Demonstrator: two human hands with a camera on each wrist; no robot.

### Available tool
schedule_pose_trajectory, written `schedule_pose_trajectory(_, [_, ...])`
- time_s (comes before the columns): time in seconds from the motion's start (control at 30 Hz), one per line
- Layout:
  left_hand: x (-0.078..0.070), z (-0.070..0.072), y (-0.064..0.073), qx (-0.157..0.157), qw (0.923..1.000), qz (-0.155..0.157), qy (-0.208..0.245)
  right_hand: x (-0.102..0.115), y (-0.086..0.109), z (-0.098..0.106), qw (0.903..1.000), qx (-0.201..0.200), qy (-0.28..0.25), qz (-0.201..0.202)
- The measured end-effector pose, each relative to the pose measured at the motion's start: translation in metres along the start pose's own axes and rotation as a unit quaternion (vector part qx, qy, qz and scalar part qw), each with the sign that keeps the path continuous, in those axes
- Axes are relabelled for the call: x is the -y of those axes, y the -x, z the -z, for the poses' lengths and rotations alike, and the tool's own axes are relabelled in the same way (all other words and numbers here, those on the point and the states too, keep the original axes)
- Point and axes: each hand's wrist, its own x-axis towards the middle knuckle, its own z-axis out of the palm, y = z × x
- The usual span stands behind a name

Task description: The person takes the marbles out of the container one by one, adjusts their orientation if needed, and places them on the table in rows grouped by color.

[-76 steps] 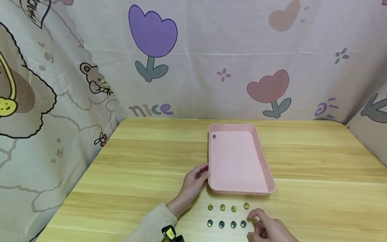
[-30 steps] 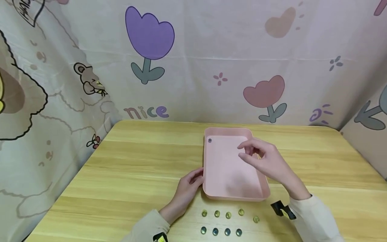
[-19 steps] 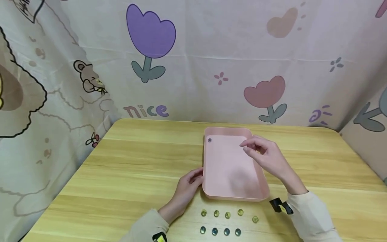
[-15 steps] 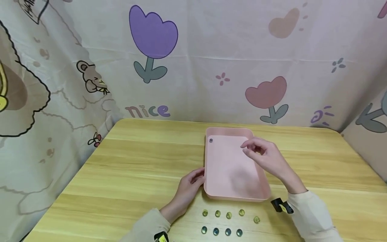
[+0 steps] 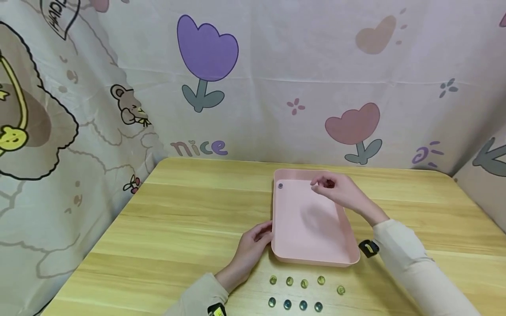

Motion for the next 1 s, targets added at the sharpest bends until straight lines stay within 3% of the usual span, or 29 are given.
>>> schedule_pose_trajectory(0.2, [0.001, 0.0, -0.002, -0.002, 1.0, -0.002, 0.006, 0.0, -0.03, -0.002, 0.9993, 0.031, -0.021, -0.006])
schedule_pose_trajectory(0.37, [0.003, -0.001, -0.001, 0.001, 1.0, 0.001, 0.007, -0.009, -0.047, -0.011, 0.9962, 0.045, -0.055, -0.051])
schedule_pose_trajectory(0.53, [0.002, -0.001, -0.001, 0.001, 1.0, -0.001, 0.003, -0.017, -0.061, -0.027, 0.983, 0.021, -0.148, -0.107])
schedule_pose_trajectory(0.63, [0.0, 0.0, 0.0, 0.001, 1.0, -0.002, 0.006, -0.019, -0.067, -0.041, 0.9754, 0.014, -0.185, -0.12])
schedule_pose_trajectory(1.0, [0.001, 0.001, 0.001, 0.005, 0.9999, -0.001, 0.01, -0.026, -0.083, -0.079, 0.9769, 0.021, -0.174, -0.123])
